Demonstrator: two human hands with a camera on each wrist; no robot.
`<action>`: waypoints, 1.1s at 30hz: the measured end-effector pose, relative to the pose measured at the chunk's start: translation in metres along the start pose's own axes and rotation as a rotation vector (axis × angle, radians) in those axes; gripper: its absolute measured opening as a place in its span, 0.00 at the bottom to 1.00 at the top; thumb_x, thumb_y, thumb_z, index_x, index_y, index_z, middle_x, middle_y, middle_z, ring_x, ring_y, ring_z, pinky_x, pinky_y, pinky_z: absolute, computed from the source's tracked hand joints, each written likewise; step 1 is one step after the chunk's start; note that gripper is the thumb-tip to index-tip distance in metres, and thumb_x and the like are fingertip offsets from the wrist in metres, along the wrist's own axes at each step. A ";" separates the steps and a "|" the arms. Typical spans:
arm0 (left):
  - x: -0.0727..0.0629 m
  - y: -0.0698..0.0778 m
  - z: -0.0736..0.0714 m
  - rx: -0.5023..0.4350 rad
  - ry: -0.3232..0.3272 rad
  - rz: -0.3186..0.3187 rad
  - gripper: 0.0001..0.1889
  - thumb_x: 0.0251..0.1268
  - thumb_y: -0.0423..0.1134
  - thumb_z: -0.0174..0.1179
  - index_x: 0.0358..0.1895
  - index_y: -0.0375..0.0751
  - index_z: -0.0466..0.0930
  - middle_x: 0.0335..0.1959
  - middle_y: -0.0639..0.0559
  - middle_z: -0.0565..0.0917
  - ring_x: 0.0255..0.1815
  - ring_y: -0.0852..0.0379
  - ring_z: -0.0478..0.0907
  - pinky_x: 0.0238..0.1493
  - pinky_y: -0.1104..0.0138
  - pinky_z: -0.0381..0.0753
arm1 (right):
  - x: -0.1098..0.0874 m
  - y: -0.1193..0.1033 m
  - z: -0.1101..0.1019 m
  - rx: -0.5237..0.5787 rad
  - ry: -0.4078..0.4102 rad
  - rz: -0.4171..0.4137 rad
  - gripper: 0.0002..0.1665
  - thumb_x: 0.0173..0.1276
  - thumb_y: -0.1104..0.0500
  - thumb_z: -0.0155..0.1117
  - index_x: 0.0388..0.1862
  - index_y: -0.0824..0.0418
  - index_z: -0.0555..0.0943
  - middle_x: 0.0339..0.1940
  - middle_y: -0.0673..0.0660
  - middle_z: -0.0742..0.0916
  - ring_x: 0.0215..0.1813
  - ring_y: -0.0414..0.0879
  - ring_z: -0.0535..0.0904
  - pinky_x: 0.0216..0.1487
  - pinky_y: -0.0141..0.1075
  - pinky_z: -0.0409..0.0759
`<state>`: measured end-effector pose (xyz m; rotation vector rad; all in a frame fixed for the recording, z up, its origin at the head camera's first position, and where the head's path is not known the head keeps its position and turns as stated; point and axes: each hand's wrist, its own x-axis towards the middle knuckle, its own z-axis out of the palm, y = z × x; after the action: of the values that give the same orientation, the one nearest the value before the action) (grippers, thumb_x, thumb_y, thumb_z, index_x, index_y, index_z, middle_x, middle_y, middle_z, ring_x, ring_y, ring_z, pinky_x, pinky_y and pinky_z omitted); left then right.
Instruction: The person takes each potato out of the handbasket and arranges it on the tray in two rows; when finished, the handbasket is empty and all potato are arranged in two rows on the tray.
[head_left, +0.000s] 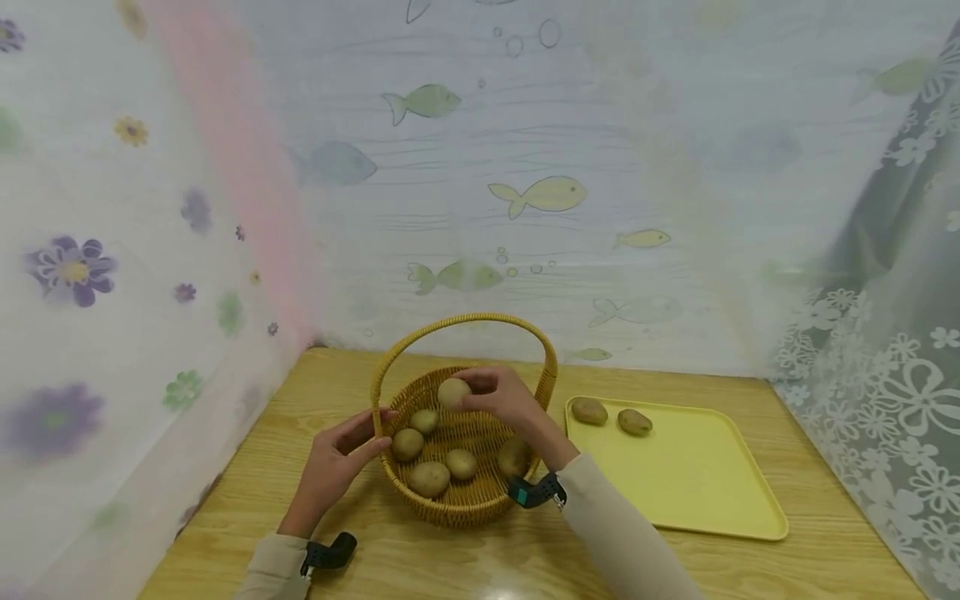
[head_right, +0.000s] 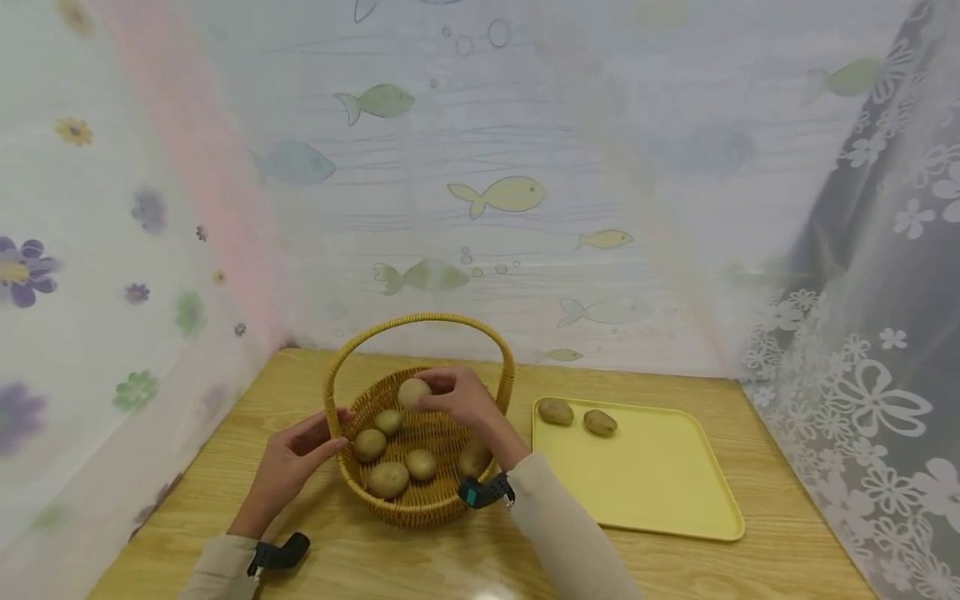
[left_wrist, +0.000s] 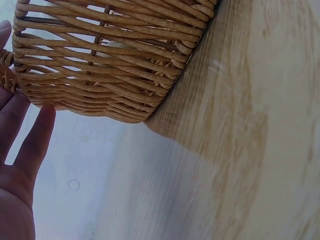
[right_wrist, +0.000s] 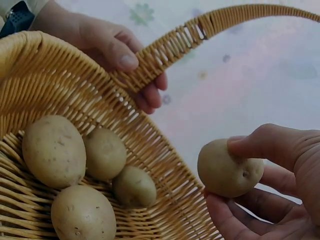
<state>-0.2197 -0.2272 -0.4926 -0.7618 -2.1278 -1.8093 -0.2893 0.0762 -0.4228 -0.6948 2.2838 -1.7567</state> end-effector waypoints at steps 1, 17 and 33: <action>0.000 0.000 0.000 0.001 0.003 -0.001 0.24 0.74 0.26 0.64 0.71 0.30 0.75 0.63 0.34 0.81 0.66 0.34 0.76 0.60 0.65 0.83 | -0.001 -0.001 -0.001 0.003 -0.001 -0.002 0.24 0.69 0.60 0.76 0.64 0.58 0.86 0.55 0.54 0.89 0.56 0.48 0.84 0.57 0.45 0.84; 0.001 -0.001 -0.001 0.051 0.061 0.005 0.24 0.71 0.27 0.67 0.68 0.28 0.78 0.59 0.30 0.82 0.61 0.46 0.82 0.57 0.66 0.84 | -0.017 -0.013 -0.012 0.021 -0.007 -0.019 0.25 0.69 0.59 0.76 0.64 0.58 0.85 0.56 0.54 0.88 0.57 0.50 0.84 0.57 0.45 0.84; -0.001 -0.003 -0.005 0.049 0.082 -0.009 0.24 0.73 0.28 0.66 0.69 0.30 0.77 0.61 0.33 0.82 0.63 0.52 0.81 0.58 0.67 0.83 | -0.037 -0.024 -0.023 0.026 0.013 -0.035 0.27 0.70 0.61 0.75 0.67 0.61 0.83 0.62 0.58 0.85 0.61 0.52 0.83 0.58 0.45 0.85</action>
<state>-0.2213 -0.2323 -0.4951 -0.6560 -2.1179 -1.7550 -0.2599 0.1088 -0.3986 -0.7253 2.2664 -1.8089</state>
